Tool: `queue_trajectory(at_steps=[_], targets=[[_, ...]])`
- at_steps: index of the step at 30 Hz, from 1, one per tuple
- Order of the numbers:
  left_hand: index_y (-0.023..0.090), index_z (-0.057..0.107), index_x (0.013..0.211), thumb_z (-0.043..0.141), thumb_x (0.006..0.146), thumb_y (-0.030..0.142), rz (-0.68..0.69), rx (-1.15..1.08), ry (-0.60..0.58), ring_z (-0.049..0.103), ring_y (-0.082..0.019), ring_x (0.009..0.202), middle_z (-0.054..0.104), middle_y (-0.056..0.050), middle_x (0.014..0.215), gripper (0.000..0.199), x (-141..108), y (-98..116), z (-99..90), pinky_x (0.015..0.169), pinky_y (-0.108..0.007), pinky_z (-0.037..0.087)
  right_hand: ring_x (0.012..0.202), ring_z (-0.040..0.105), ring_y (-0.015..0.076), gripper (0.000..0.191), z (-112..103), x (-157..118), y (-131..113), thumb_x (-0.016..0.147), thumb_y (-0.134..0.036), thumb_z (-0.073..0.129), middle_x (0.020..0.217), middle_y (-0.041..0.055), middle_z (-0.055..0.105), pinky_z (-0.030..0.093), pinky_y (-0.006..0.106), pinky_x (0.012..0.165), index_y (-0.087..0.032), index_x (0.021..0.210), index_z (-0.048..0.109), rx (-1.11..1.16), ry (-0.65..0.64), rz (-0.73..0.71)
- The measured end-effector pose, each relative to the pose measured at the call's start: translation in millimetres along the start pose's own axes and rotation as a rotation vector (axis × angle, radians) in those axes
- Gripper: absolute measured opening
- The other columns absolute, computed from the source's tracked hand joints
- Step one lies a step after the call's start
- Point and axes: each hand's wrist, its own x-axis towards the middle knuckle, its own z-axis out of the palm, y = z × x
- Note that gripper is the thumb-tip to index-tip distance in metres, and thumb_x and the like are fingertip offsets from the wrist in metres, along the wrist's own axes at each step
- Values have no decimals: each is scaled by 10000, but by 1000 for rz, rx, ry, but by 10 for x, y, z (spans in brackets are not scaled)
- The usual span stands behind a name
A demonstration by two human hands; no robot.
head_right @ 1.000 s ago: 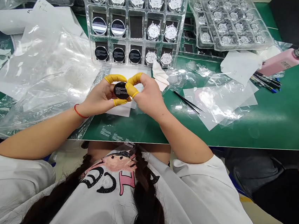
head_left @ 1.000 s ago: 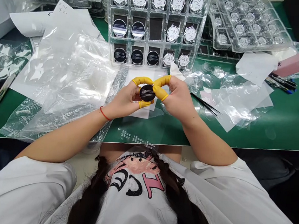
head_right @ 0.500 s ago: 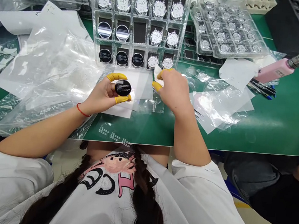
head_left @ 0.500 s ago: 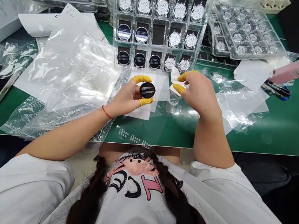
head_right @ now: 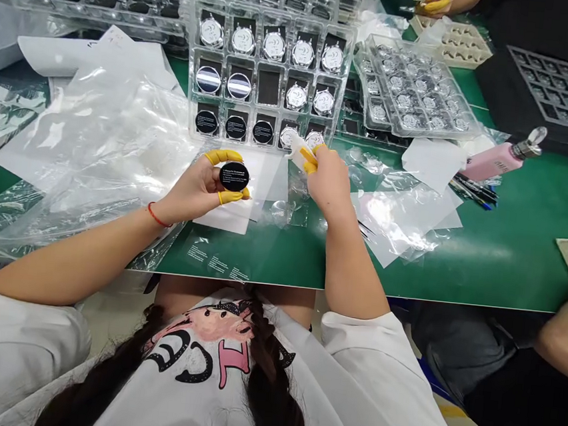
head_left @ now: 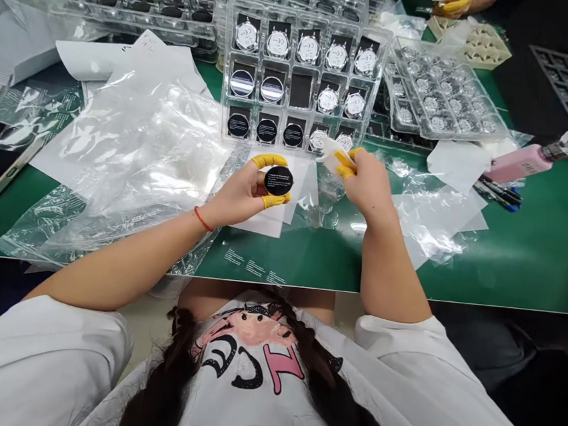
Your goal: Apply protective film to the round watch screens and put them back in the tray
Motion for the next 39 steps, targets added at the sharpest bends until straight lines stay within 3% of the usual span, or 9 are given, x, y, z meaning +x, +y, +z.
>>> queue_trajectory(at_steps=[3, 7, 10, 13, 16, 19, 24, 30, 39], targets=[[205, 432, 1195, 787, 745, 235, -25, -10, 11, 760, -190, 883, 697, 4, 879, 574, -12, 43, 18, 839, -337, 618, 773, 525, 229, 222, 48, 13, -28, 870, -164, 514, 957, 112, 631, 297, 321, 628, -181, 1080, 584, -75, -27, 6], [208, 437, 1192, 785, 735, 227, -31, -3, 21, 758, -193, 869, 690, 5, 882, 575, -14, 54, 30, 813, -333, 611, 834, 558, 262, 148, 177, 51, -56, 886, -204, 503, 950, 134, 628, 345, 343, 664, -168, 960, 626, -173, -65, -50], [209, 443, 1189, 789, 726, 220, -35, 8, 28, 757, -189, 861, 690, 4, 884, 578, -16, 55, 31, 802, -325, 606, 947, 559, 307, 187, 231, 103, -19, 920, -240, 468, 971, 155, 606, 402, 396, 744, -154, 889, 631, -131, 28, -123], [213, 446, 1192, 789, 727, 219, -51, 23, 32, 758, -197, 870, 699, 1, 876, 578, -20, 53, 24, 802, -328, 605, 925, 559, 267, 201, 219, 112, 26, 953, -271, 430, 962, 121, 591, 436, 414, 780, -174, 940, 607, 112, 213, -207], [215, 451, 1198, 786, 736, 232, -66, 36, 30, 758, -206, 873, 705, -4, 868, 570, -19, 34, 15, 798, -335, 605, 866, 554, 221, 229, 168, 12, -18, 974, -400, 441, 949, 73, 583, 455, 404, 776, -217, 1016, 573, 360, 383, -388], [214, 451, 1214, 780, 745, 232, -60, 28, 15, 750, -190, 870, 705, -6, 872, 573, -16, 9, 18, 810, -328, 599, 847, 553, 204, 275, 126, -163, -159, 981, -477, 433, 904, 47, 578, 459, 397, 773, -246, 1041, 569, 470, 411, -605], [186, 479, 1210, 782, 736, 243, -4, 93, -5, 693, -142, 866, 669, -27, 994, 566, -17, 2, 52, 792, -276, 579, 864, 519, 199, 238, 186, -387, -382, 1004, -381, 390, 891, 47, 577, 425, 407, 814, -244, 969, 582, 318, 454, -902], [170, 512, 1089, 779, 736, 288, 34, 170, -16, 653, -157, 878, 637, -43, 1024, 458, -21, -48, 67, 771, -291, 564, 905, 493, 220, 200, 381, -352, -420, 988, -286, 378, 891, 61, 568, 384, 432, 861, -226, 978, 568, 179, 518, -840], [190, 469, 1169, 766, 766, 314, -25, 111, -92, 695, -152, 808, 654, 5, 865, 516, -34, -63, 69, 741, -288, 584, 829, 534, 203, 276, 359, -279, -362, 999, -437, 360, 870, 56, 574, 461, 410, 768, -226, 957, 534, 416, 401, -668]])
